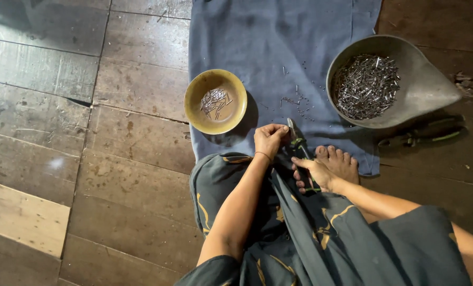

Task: The person sits on the floor and uses pliers to cut small metal nails one by one. The cut pieces are placed into a yellow bowl, while the remaining nails are kept in a metal scoop. The person continues this repetitive cutting process throughout the clip.

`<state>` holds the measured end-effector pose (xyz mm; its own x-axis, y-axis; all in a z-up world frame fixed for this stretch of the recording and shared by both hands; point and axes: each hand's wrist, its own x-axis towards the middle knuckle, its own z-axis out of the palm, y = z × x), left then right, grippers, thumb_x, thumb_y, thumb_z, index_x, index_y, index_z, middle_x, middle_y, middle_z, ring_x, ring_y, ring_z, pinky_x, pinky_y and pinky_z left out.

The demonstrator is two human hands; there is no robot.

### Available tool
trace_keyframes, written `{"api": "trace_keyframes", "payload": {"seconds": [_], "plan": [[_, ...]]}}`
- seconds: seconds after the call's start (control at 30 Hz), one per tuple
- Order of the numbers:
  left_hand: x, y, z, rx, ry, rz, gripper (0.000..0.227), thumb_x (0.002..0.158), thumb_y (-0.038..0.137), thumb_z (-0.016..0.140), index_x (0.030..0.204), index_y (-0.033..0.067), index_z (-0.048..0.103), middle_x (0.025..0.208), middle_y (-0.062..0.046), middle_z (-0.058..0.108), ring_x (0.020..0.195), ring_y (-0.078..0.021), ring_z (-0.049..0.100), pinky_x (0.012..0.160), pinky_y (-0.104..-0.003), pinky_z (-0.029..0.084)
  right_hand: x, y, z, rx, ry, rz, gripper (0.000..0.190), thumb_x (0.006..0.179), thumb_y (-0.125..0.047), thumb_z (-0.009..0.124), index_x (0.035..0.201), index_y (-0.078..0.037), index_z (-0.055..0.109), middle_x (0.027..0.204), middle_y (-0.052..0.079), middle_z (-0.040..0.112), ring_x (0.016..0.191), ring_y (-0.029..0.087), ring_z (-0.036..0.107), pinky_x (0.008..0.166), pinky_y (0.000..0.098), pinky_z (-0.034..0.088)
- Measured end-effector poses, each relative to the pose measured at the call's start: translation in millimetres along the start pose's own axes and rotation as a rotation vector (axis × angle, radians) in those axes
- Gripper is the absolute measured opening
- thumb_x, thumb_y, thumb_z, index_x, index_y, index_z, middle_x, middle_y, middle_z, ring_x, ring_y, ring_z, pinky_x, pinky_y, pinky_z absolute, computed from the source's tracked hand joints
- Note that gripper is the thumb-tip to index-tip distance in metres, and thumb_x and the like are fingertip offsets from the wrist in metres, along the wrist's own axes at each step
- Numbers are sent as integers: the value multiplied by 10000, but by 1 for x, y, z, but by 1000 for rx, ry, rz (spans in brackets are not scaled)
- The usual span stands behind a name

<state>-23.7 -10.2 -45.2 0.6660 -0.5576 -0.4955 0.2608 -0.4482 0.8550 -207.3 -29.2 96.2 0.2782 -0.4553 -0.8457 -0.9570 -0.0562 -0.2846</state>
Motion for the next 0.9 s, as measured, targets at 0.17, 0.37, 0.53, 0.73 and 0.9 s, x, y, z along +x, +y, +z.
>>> {"api": "trace_keyframes", "payload": {"seconds": [0.17, 0.37, 0.53, 0.73, 0.9], "plan": [[-2, 1, -2, -118, -6, -26, 138, 817, 180, 809, 894, 65, 810, 675, -130, 738, 630, -209, 740, 586, -326, 622, -12, 0, 1, -251, 117, 16, 744, 878, -652, 463, 1447, -180, 543, 1612, 48, 370, 1431, 279, 381, 1212, 443, 186], [-4, 12, -15, -75, -29, 323, 155, 853, 281, 791, 834, 127, 786, 716, 49, 730, 670, -10, 605, 655, -210, 501, 6, -32, -29, -275, 99, 174, 1104, 674, -966, 333, 1612, -402, 192, 1703, -89, 191, 1554, 217, 246, 1254, 386, 118], [-9, 23, -10, -217, -50, 278, 131, 881, 212, 783, 847, 86, 769, 706, 3, 732, 625, -34, 616, 613, -206, 515, -14, -51, -39, -100, 181, 211, 921, 828, -877, 177, 1368, -262, 599, 1480, 62, 557, 1440, 259, 436, 1170, 393, 264], [-15, 36, -11, -258, -81, 202, 148, 887, 216, 776, 866, 69, 773, 754, -29, 764, 652, -47, 655, 633, -202, 547, 109, 30, 15, 1242, -212, -29, 369, 1041, -227, 419, 1187, -37, 700, 807, 217, 683, 558, 307, 593, 410, 413, 460], [-18, 42, -10, -268, -111, 163, 163, 894, 209, 778, 898, 46, 762, 795, -65, 772, 740, -107, 745, 667, -229, 616, 115, 37, 17, 1323, -291, -11, 330, 1024, -335, 438, 1054, -55, 610, 821, 211, 647, 608, 309, 586, 446, 393, 429]]}}
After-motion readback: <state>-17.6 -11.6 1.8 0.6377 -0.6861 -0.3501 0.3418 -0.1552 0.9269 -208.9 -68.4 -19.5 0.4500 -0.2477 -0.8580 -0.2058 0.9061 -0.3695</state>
